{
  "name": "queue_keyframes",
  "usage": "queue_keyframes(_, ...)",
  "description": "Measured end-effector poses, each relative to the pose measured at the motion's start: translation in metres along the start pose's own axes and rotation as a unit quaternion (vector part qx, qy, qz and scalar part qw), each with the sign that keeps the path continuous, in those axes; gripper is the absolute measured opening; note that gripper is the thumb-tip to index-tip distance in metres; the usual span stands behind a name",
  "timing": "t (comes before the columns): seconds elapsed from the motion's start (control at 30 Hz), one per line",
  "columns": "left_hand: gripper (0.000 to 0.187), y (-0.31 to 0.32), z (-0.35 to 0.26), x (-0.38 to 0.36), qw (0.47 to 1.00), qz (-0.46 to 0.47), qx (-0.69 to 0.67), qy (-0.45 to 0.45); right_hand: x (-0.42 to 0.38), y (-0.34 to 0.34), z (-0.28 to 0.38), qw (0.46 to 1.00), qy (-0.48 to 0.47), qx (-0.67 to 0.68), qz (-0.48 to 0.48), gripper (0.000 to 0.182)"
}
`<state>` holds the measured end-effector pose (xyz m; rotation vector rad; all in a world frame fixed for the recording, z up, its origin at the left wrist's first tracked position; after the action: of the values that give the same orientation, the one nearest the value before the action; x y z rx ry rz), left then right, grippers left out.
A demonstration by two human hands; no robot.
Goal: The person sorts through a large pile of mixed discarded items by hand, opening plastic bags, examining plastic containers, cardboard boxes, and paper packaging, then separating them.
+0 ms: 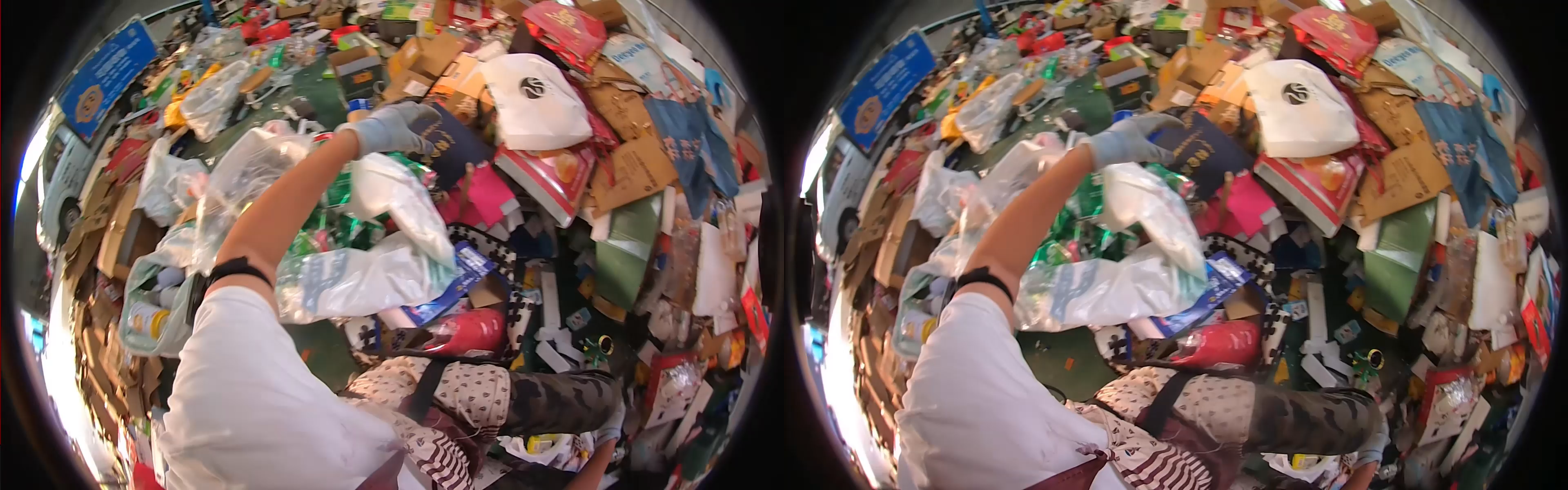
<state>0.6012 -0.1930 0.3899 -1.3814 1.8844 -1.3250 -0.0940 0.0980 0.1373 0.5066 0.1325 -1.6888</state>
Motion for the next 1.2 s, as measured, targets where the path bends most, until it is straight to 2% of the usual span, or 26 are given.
queue_keyframes(0.03,0.061,0.029,0.016,0.031,1.0,0.019,0.011,0.013,-0.014,-0.02,-0.011,0.996,-0.045,-0.07,-0.032,0.041)
queue_keyframes(0.07,0.057,0.064,0.049,0.061,0.995,0.028,0.096,-0.002,-0.038,-0.038,-0.016,0.974,-0.018,-0.205,-0.099,0.038)
queue_keyframes(0.1,0.05,0.086,0.053,0.078,0.974,0.071,0.204,-0.062,-0.06,-0.047,-0.017,0.929,0.015,-0.333,-0.164,0.036)
queue_keyframes(0.13,0.047,0.112,0.072,0.091,0.951,0.112,0.272,-0.09,-0.089,-0.005,0.007,0.899,0.06,-0.388,-0.192,0.033)
queue_keyframes(0.17,0.047,0.129,0.082,0.092,0.927,0.151,0.335,-0.073,-0.118,0.043,0.033,0.866,0.108,-0.439,-0.214,0.031)
queue_keyframes(0.23,0.044,0.161,0.114,0.093,0.87,0.247,0.417,-0.095,-0.154,0.034,0.028,0.854,0.146,-0.419,-0.272,0.031)
queue_keyframes(0.3,0.042,0.179,0.132,0.086,0.829,0.285,0.459,-0.145,-0.19,0.025,0.015,0.855,0.189,-0.358,-0.323,0.032)
queue_keyframes(0.37,0.04,0.2,0.16,0.083,0.803,0.324,0.482,-0.135,-0.219,0.026,0.007,0.846,0.235,-0.308,-0.366,0.032)
queue_keyframes(0.43,0.035,0.202,0.164,0.081,0.816,0.32,0.464,-0.132,-0.232,0.036,0.008,0.837,0.26,-0.285,-0.389,0.033)
queue_keyframes(0.53,0.023,0.174,0.14,0.093,0.899,0.225,0.362,-0.098,-0.206,0.046,0.045,0.841,0.237,-0.331,-0.356,0.034)
queue_keyframes(0.57,0.024,0.152,0.125,0.101,0.918,0.189,0.329,-0.117,-0.19,0.046,0.057,0.848,0.206,-0.36,-0.331,0.035)
queue_keyframes(0.6,0.023,0.12,0.104,0.099,0.954,0.109,0.267,-0.081,-0.171,0.032,0.067,0.809,0.103,-0.538,-0.214,0.036)
queue_keyframes(0.63,0.028,0.083,0.076,0.088,0.972,0.045,0.221,-0.063,-0.15,0.014,0.067,0.882,0.173,-0.313,-0.308,0.037)
queue_keyframes(0.67,0.032,0.059,0.066,0.073,0.992,0.001,0.118,-0.034,-0.125,0.026,0.085,0.898,0.091,-0.325,-0.282,0.04)
queue_keyframes(0.7,0.037,0.034,0.058,0.054,0.999,-0.045,0.015,-0.003,-0.098,0.016,0.09,0.902,0.087,-0.327,-0.268,0.04)
queue_keyframes(0.77,0.04,-0.01,0.031,-0.002,0.998,-0.01,-0.043,0.043,-0.034,-0.005,0.101,0.929,0.037,-0.261,-0.261,0.016)
queue_keyframes(0.83,0.043,-0.036,0.02,-0.065,0.999,-0.016,-0.019,0.022,0.003,0.102,0.135,0.935,-0.033,-0.305,-0.179,0.013)
queue_keyframes(0.9,0.042,-0.045,0.017,-0.116,0.993,0.07,0.096,-0.016,0.044,0.132,0.134,0.925,-0.069,-0.357,-0.111,0.011)
queue_keyframes(0.93,0.042,-0.045,0.013,-0.133,0.992,0.071,0.103,-0.023,0.056,0.148,0.132,0.919,-0.071,-0.381,-0.074,0.011)
queue_keyframes(0.97,0.04,-0.036,0.018,-0.151,0.959,0.143,0.227,-0.092,0.067,0.155,0.128,0.921,-0.071,-0.378,-0.067,0.011)
queue_keyframes(1.0,0.039,-0.03,0.026,-0.167,0.901,0.211,0.344,-0.158,0.08,0.164,0.121,0.878,-0.086,-0.47,-0.007,0.011)
queue_keyframes(1.03,0.039,-0.021,0.032,-0.177,0.9,0.21,0.347,-0.163,0.09,0.171,0.113,0.823,-0.101,-0.557,0.05,0.011)
queue_keyframes(1.07,0.038,-0.007,0.041,-0.184,0.891,0.215,0.375,-0.14,0.096,0.167,0.103,0.868,-0.054,-0.485,0.095,0.012)
queue_keyframes(1.1,0.036,-0.003,0.033,-0.184,0.882,0.219,0.402,-0.114,0.095,0.164,0.104,0.868,-0.057,-0.484,0.095,0.012)
queue_keyframes(1.13,0.04,-0.002,0.029,-0.185,0.863,0.272,0.408,-0.122,0.093,0.157,0.104,0.878,-0.04,-0.472,0.071,0.012)
queue_keyframes(1.2,0.044,-0.01,0.01,-0.16,0.886,0.275,0.352,-0.129,0.086,0.119,0.093,0.901,-0.037,-0.431,0.032,0.01)
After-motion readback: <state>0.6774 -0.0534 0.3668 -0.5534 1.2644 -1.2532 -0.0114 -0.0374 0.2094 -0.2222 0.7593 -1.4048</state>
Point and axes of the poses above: each hand's wrist, its own x-axis towards the middle knuckle, its own y-axis out of the palm, z = x × y, the point moved 5 cm from there along x, towards the middle knuckle, and after that the axes turned 2 degrees about y, right-handed, at the moved point
